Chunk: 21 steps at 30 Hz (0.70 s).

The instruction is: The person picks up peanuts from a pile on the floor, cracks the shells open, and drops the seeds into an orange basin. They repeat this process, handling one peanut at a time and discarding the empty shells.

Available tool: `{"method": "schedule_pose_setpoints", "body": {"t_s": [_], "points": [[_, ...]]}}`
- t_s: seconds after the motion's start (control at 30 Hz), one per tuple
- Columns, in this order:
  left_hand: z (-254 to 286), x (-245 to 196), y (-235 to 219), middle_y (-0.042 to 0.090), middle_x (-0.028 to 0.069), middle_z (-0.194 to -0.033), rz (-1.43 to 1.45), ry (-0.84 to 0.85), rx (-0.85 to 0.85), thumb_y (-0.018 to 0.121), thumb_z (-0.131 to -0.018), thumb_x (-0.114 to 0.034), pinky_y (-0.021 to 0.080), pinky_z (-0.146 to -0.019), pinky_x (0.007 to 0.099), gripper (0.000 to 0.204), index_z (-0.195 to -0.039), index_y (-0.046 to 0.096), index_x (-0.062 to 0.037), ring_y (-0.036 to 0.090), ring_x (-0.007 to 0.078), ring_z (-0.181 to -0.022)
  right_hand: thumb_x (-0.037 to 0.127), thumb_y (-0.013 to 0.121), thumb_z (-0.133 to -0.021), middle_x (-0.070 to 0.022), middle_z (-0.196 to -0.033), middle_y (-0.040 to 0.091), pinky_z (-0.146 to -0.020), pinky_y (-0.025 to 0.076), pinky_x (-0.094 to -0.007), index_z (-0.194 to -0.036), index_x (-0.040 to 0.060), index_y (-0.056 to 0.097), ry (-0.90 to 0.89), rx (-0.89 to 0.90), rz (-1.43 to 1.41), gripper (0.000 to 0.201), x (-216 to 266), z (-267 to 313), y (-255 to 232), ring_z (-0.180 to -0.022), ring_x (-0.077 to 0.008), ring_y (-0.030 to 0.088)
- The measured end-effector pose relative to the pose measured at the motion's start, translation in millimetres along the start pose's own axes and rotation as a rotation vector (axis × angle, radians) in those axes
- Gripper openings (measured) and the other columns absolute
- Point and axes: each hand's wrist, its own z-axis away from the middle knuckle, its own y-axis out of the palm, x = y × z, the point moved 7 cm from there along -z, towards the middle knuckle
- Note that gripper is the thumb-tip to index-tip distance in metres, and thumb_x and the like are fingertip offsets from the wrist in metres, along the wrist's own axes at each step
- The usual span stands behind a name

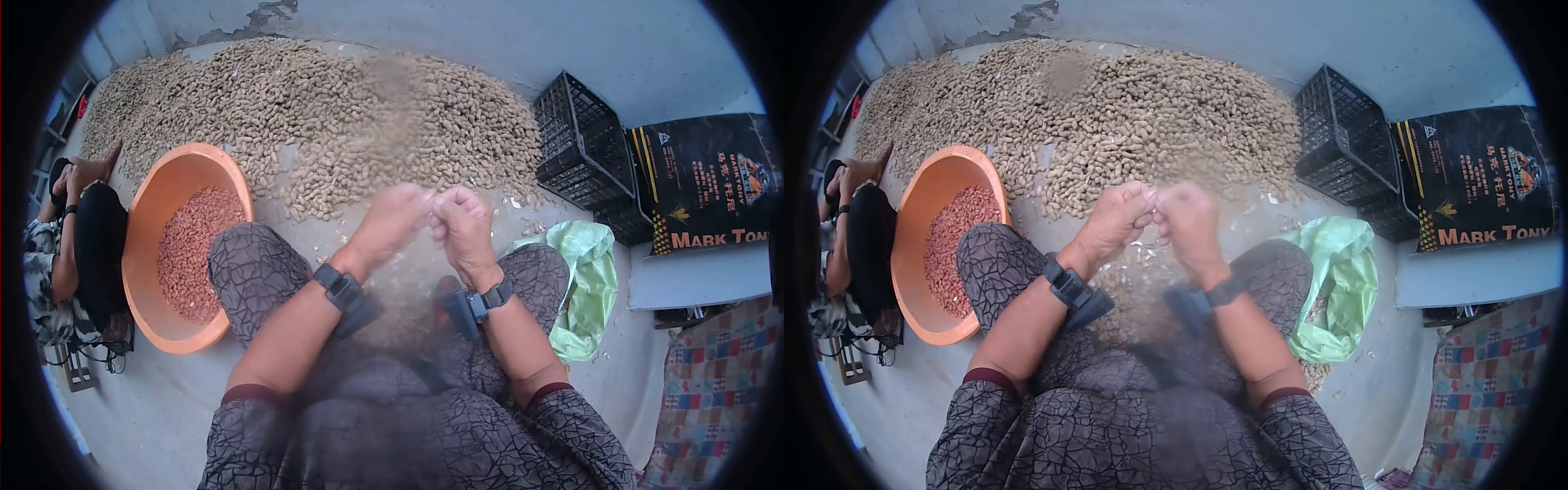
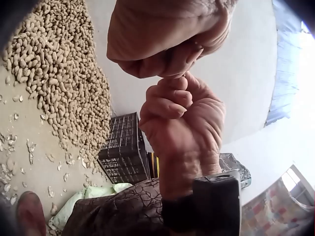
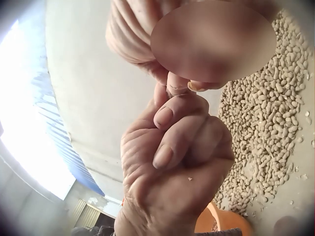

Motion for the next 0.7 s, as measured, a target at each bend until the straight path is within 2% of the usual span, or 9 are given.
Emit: {"method": "schedule_pose_setpoints", "body": {"t_s": [0.13, 0.33, 0.5, 0.7], "points": [[-1, 9, -2, 0.054, -0.0014, -0.07, -0.022, 0.007, -0.029, 0.053, -0.091, -0.022, 0.025, -0.04, 0.0151, 0.017, -0.086, 0.054, -0.0053, 0.036, -0.0001, -0.05, 0.01, 0.057, -0.083, -0.0025, -0.062, 0.057, -0.038, 0.039, -0.0198, -0.08, 0.0037, 0.057, -0.003, -0.027, 0.047, 0.007, 0, 5, 0, -0.045, -0.0064, 0.048], [1, 14, 2, 0.054, 0.0005, -0.071, 0.155, 0.015, -0.016, 0.05, -0.092, -0.021, 0.026, -0.039, 0.0151, 0.017, -0.087, 0.054, -0.0056, 0.036, 0.0005, -0.049, 0.01, 0.059, -0.084, -0.0033, -0.063, 0.057, -0.038, 0.039, -0.0192, -0.08, 0.0036, 0.056, -0.089, -0.017, -0.007, 0.008, 0, 7, 0, -0.044, -0.0065, 0.047], [2, 17, -1, 0.053, 0.0013, -0.069, 0.182, -0.073, -0.072, 0.048, -0.093, -0.022, 0.026, -0.036, 0.0161, 0.018, -0.087, 0.054, -0.0057, 0.034, 0.0015, -0.045, 0.009, 0.059, -0.084, -0.0044, -0.065, 0.058, -0.039, 0.04, -0.0195, -0.079, 0.0025, 0.055, -0.12, -0.033, 0.015, 0.009, -1, 8, 3, -0.046, -0.0071, 0.049], [2, 19, 1, 0.047, -0.002, -0.062, 0.291, -0.128, -0.046, 0.048, -0.095, -0.023, 0.026, -0.034, 0.0164, 0.019, -0.085, 0.053, -0.0069, 0.032, 0.0015, -0.043, 0.007, 0.058, -0.083, -0.0043, -0.063, 0.057, -0.04, 0.039, -0.0191, -0.079, 0.0025, 0.054, -0.166, -0.039, 0.071, 0.007, 5, 13, 4, -0.047, -0.0072, 0.049]]}}
